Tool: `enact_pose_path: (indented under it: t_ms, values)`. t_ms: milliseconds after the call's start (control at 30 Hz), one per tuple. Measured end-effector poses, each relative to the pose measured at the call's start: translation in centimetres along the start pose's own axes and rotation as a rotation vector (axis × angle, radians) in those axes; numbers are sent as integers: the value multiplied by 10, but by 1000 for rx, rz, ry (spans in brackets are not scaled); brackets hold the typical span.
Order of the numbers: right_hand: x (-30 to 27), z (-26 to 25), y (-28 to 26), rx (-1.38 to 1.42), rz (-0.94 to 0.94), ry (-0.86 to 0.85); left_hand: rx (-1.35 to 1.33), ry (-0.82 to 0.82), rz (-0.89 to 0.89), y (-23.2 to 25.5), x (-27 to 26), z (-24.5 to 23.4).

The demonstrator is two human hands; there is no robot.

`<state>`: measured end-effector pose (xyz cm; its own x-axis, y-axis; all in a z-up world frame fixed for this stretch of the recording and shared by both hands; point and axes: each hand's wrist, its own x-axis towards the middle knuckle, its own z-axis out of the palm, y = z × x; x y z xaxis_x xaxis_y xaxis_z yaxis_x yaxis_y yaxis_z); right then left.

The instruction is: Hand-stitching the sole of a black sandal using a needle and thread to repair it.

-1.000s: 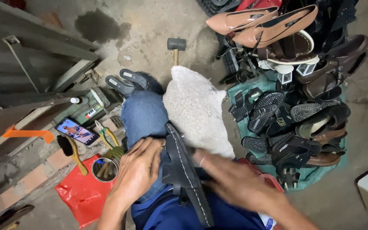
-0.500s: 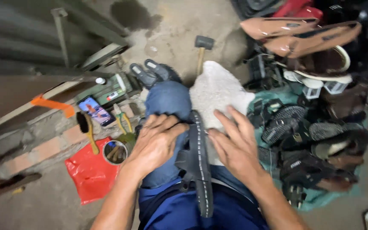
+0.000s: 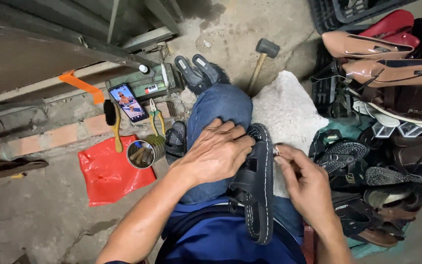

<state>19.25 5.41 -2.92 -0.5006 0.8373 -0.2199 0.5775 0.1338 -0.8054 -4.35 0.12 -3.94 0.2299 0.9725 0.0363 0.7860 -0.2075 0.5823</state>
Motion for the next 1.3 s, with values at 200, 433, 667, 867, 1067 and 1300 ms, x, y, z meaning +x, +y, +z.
enact_pose_path:
  t_ms: [200, 433, 667, 867, 1067, 1300]
  values:
    - [8, -3, -13, -57, 213, -233, 61, 1, 43, -7, 1, 10]
    - [1, -9, -12, -92, 95, -170, -20, -144, -21, -6, 6, -7]
    - [0, -14, -2, -23, -87, -142, -202, -267, -67, -7, 2, -11]
    - [14, 1, -8, -18, -211, 52, 181, -157, -367, -4, -13, 3]
    - [20, -2, -6, -109, -221, -3, 345, -372, -882, -34, -55, -31]
    - [-21, -12, 32, -103, -306, -205, -99, -278, -663, -21, -34, -16]
